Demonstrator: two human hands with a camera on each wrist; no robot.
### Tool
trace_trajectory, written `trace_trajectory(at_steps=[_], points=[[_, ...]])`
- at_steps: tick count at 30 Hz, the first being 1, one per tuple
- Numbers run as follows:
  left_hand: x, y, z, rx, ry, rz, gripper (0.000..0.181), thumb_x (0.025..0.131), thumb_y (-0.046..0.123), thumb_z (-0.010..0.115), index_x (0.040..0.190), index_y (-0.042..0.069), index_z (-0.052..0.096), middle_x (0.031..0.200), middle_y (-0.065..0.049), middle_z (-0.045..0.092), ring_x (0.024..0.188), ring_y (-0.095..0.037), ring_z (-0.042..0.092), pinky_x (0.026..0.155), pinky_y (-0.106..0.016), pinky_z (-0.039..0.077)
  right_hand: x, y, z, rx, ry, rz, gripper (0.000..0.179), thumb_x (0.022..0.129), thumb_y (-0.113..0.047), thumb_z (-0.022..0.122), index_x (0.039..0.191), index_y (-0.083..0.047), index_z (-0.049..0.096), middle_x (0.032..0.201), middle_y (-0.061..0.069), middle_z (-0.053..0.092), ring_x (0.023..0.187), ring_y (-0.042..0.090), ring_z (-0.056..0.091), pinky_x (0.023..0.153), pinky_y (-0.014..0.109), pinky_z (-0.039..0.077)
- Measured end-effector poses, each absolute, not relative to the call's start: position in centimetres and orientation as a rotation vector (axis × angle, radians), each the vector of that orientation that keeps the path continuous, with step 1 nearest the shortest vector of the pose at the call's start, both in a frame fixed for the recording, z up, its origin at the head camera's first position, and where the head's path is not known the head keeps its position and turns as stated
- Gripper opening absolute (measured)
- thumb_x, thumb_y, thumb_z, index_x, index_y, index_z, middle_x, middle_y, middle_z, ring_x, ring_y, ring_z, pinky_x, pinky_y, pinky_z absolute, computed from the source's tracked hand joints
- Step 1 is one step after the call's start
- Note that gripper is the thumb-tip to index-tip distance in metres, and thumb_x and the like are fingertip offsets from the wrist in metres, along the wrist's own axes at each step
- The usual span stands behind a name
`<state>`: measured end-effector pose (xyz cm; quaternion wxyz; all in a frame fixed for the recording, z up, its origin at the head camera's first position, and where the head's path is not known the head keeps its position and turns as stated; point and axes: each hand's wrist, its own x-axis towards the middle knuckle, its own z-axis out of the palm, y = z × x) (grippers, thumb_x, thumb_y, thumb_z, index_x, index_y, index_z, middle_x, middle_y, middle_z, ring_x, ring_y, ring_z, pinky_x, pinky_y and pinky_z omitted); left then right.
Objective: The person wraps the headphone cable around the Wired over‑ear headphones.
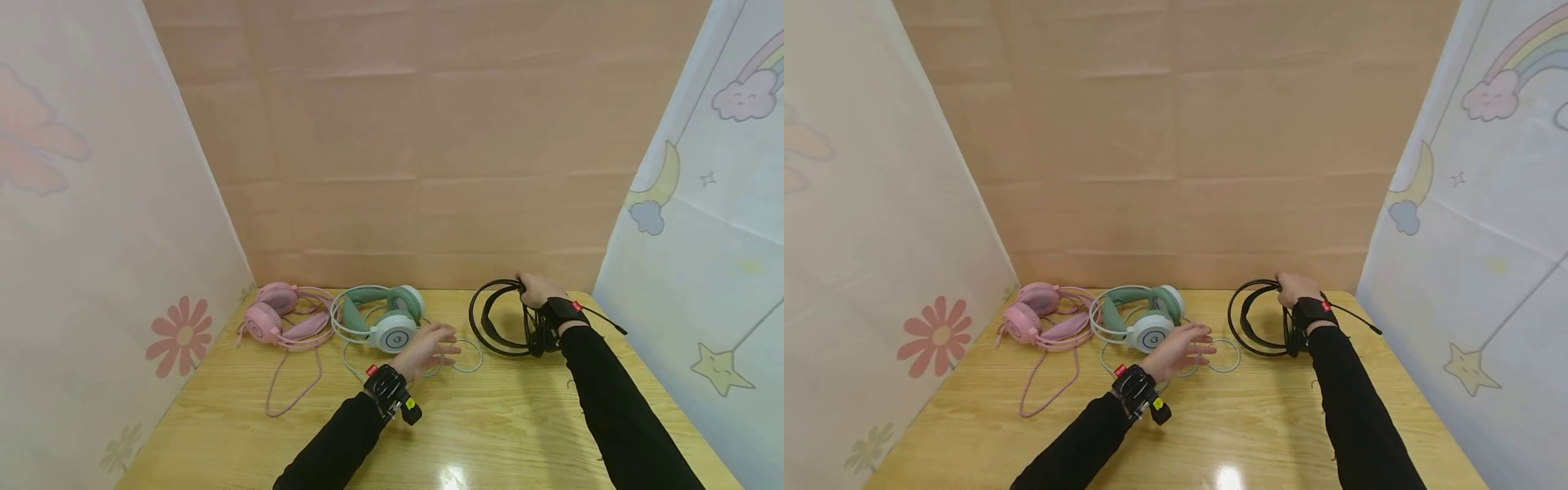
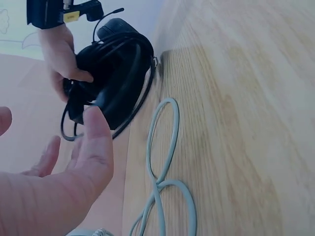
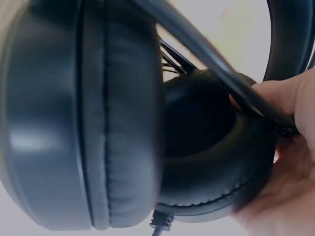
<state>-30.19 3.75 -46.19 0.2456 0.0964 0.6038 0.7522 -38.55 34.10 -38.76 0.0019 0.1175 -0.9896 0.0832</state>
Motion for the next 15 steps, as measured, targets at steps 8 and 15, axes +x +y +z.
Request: trace_trajectory(at_steps=[8, 15], points=[[-29.7, 3.1, -46.2, 0.299, 1.668, 2.023, 0.041, 0.099, 0.032, 0.058, 0.128, 0.004, 0.054, 0.132, -0.023, 0.052, 0.102, -0.024, 0.068, 0.087, -0.038, 0.056, -39.0, 34.4, -40.4, 0.255, -3.029, 0.230, 0.045, 0.090, 0.000, 0.056, 0.134, 0.005, 0.048, 0.133, 0.035, 0.039, 0.113, 0.054, 0.050, 0.091, 0.072, 0.035], [-29.6, 2.7, -46.1, 0.286, 1.652, 2.027, 0.034, 0.097, 0.034, 0.060, 0.117, 0.006, 0.060, 0.112, -0.010, 0.065, 0.095, -0.021, 0.070, 0.080, -0.033, 0.056, -39.5, 34.5, -41.0, 0.210, -2.975, 0.206, 0.047, 0.088, 0.005, 0.058, 0.134, 0.005, 0.049, 0.132, 0.034, 0.045, 0.117, 0.055, 0.049, 0.095, 0.074, 0.032]])
